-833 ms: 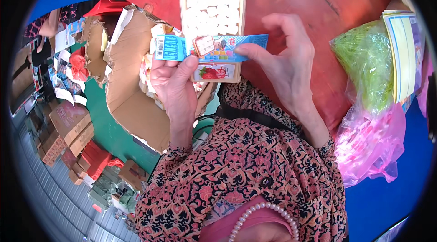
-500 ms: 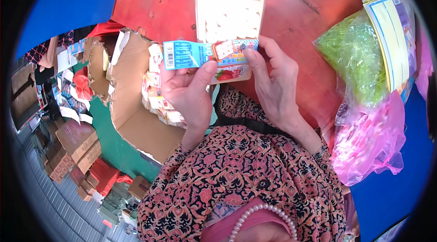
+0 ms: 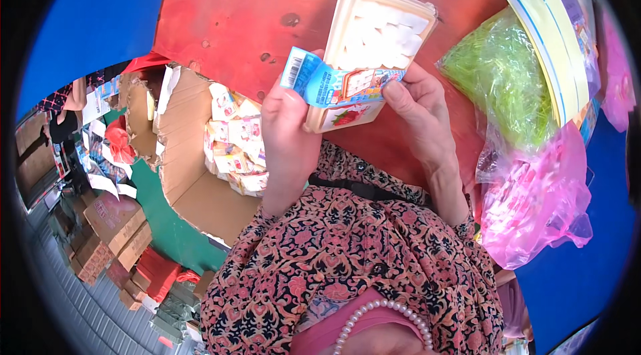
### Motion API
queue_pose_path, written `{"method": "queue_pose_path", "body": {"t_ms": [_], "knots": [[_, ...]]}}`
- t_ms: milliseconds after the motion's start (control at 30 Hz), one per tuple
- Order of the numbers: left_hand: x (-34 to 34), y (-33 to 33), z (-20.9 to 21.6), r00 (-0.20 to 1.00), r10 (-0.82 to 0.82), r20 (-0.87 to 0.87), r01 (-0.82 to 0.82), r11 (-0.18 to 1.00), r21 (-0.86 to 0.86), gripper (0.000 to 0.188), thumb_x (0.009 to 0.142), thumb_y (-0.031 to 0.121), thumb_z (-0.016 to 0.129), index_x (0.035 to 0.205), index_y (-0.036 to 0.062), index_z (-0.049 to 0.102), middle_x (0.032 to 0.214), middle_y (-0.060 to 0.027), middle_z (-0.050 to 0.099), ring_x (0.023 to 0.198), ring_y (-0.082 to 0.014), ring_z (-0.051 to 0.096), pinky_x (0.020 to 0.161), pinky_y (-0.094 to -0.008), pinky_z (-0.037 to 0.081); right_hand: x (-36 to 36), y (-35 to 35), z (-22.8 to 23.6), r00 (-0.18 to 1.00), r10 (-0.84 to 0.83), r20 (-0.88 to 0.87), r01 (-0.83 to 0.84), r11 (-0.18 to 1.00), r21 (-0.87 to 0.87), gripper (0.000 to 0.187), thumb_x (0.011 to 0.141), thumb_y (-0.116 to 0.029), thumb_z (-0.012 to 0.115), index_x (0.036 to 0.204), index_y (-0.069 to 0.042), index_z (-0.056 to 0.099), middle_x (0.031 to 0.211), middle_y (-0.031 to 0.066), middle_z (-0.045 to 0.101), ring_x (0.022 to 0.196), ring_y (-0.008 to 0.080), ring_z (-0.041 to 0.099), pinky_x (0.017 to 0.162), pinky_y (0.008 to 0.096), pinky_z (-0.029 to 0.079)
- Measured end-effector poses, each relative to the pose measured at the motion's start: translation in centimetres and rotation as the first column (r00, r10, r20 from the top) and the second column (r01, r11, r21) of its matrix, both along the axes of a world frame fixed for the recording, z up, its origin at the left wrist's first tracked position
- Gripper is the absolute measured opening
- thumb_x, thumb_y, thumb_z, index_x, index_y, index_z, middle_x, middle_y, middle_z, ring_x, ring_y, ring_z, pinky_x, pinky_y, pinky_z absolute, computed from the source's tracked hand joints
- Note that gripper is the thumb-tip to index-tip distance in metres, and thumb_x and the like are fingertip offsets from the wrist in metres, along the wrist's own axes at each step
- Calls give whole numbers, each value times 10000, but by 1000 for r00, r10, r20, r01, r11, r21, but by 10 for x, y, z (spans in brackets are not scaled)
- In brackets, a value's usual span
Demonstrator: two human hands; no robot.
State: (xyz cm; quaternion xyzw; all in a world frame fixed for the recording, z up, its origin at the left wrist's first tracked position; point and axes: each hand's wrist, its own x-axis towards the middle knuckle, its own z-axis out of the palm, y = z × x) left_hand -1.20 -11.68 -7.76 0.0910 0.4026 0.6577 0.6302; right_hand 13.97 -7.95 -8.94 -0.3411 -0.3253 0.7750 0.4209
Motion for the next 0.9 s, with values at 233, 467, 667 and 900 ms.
{"method": "queue_pose_path", "body": {"t_ms": [233,467,667,900], "knots": [[0,15,13,978,-207,37,208,978,-25,427,937,288,393,1082,-88,535,985,-129,619,886,-180,603,812,-305,470,10,-6,-21,980,-40,-194,39,999,-10,392,851,-232,589,1152,5,506,1120,101,581,1018,180,553,909,334,399],[23,18,22,969,-246,-15,246,965,90,190,871,77,525,974,-57,612,922,-87,637,831,-118,598,789,-250,471,21,-11,-19,923,-151,-352,124,987,-100,268,837,-215,602,1024,-29,553,1035,86,595,958,198,570,850,349,446],[35,16,23,929,-210,-303,271,946,175,137,828,-29,551,948,-55,611,866,-40,606,809,-75,557,755,-212,441,29,-7,-18,927,-212,-308,201,977,-69,193,796,-150,645,868,-48,498,808,32,500,806,173,534,731,319,477],[39,16,30,901,-396,-180,422,895,146,247,731,-85,639,974,-85,593,870,-53,601,780,-81,535,728,-203,416,39,3,-29,920,-18,-393,124,961,245,296,864,-277,563,1018,-26,535,940,149,599,847,285,581,798,376,476]]}}
